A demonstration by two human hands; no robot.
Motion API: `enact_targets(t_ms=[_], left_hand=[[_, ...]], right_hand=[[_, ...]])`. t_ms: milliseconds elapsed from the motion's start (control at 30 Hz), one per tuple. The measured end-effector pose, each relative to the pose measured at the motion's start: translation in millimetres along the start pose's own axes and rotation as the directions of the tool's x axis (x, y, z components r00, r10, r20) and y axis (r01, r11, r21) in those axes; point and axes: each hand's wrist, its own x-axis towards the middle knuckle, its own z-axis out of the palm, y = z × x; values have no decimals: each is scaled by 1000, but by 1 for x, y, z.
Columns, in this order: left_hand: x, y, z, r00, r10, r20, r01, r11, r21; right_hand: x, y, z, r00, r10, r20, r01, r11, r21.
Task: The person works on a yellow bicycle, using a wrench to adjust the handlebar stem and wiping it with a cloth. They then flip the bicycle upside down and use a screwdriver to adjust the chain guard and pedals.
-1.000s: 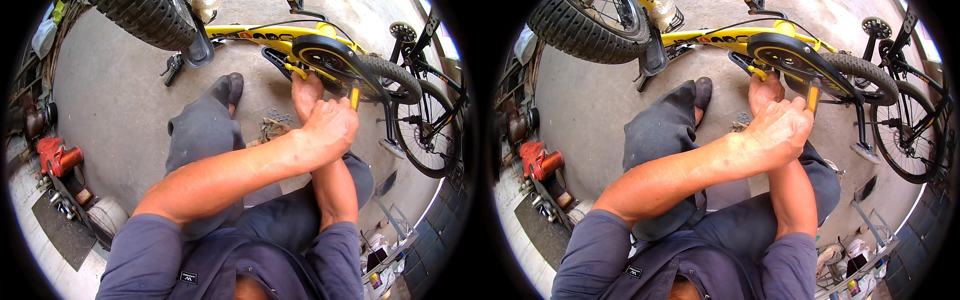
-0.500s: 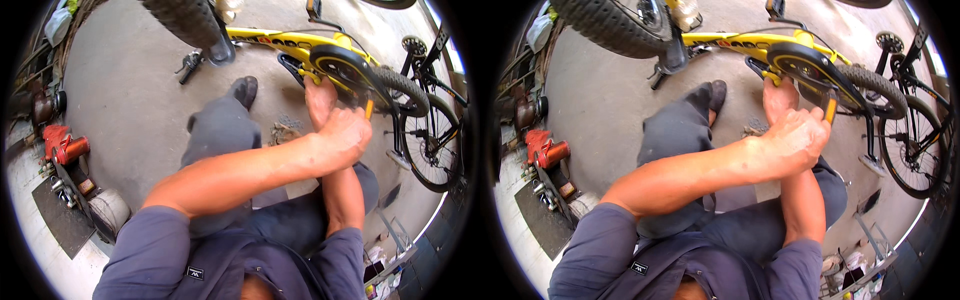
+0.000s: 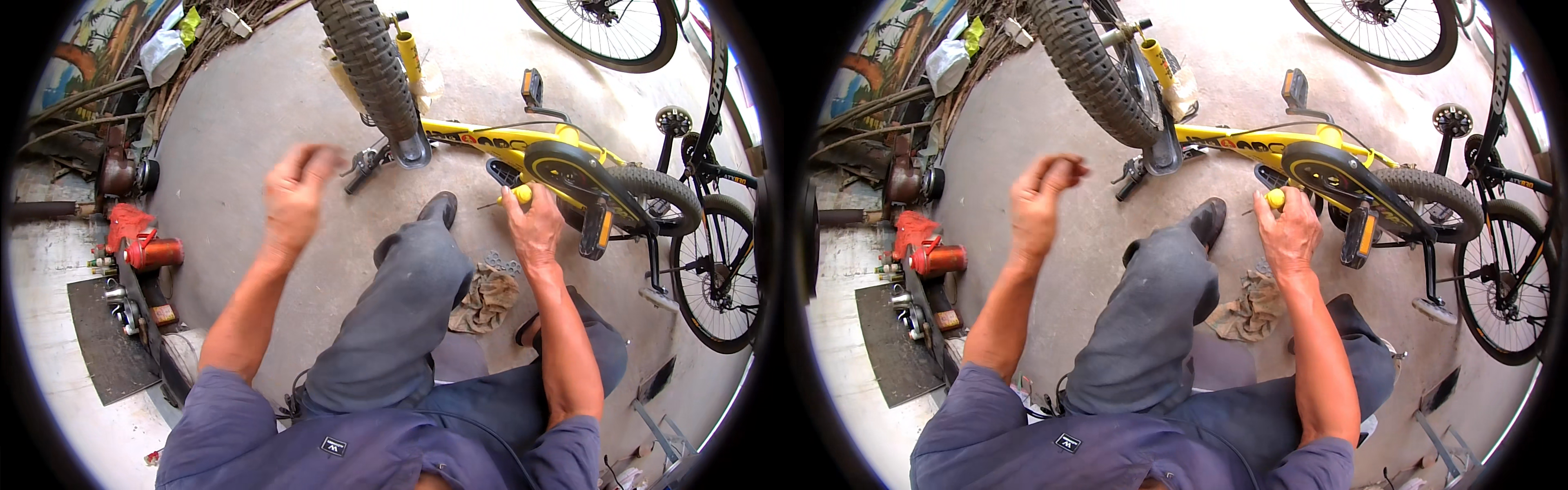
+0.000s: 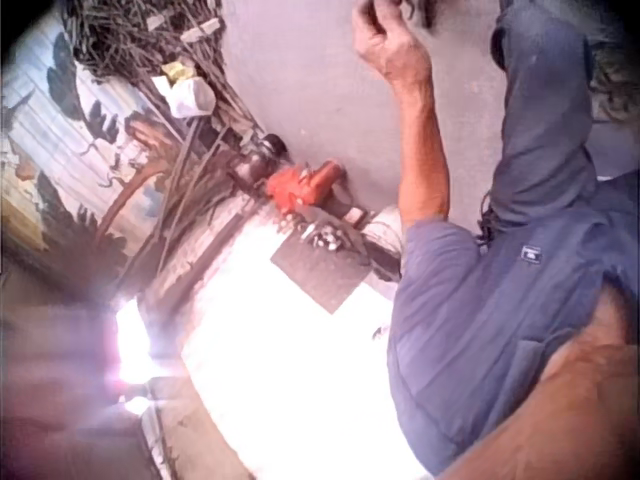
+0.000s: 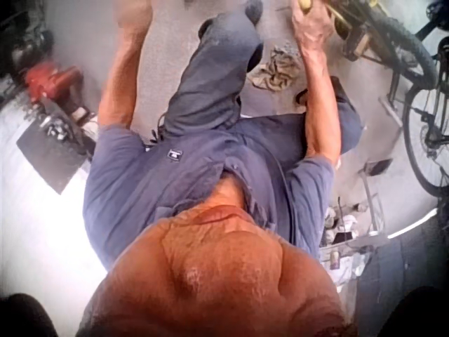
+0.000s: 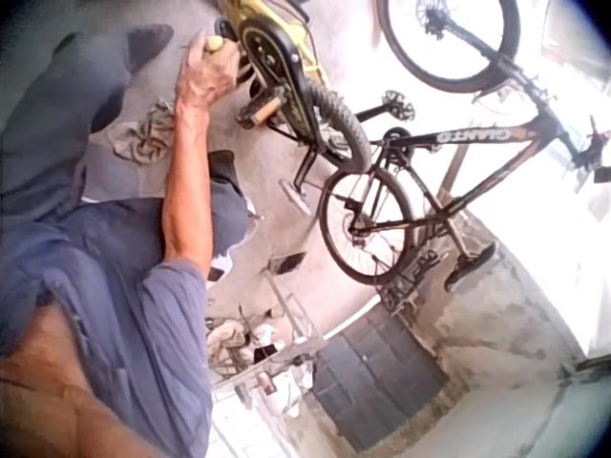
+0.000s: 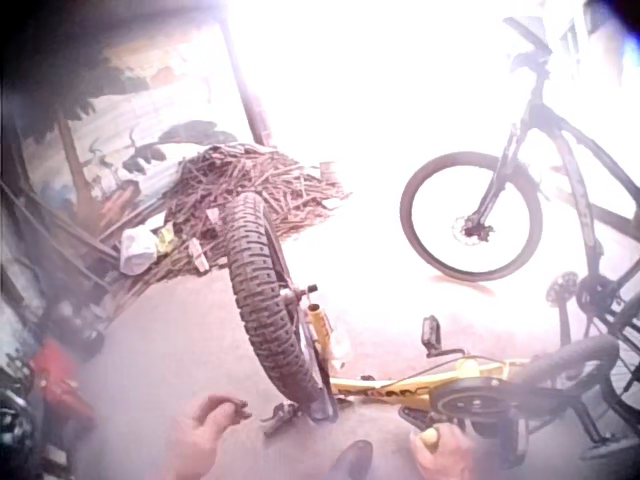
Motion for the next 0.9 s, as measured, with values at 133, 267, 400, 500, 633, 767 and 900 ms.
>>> enact_targets(t_ms=[133, 267, 400, 500, 633, 767, 900], left_hand=[[45, 34, -50, 894, 434, -112, -396, 883, 253], [90, 112, -67, 418, 856, 303, -729, 118, 674], [113, 162, -45, 459, 506, 730, -795, -133, 591], [131, 168, -35, 415, 314, 854, -859, -175, 482], [145, 169, -32, 352, 311, 883, -882, -207, 424], [157, 172, -27, 161, 346, 924, -932, -254, 258], [154, 162, -6, -5, 362, 932, -927, -351, 132]], right_hand=[[-2, -4, -4, 999, -27, -26, 29, 998, 54], [-1, -10, -7, 1000, 0, -10, 1, 994, 113], [0, -5, -14, 1000, 0, 24, -3, 993, 116], [-1, -2, -13, 996, 36, 81, -46, 992, 115], [1, 1, -14, 987, 78, 140, -95, 988, 119], [1, 3, -13, 983, 79, 166, -106, 982, 157], [-1, 3, -18, 977, 99, 191, -133, 975, 176]])
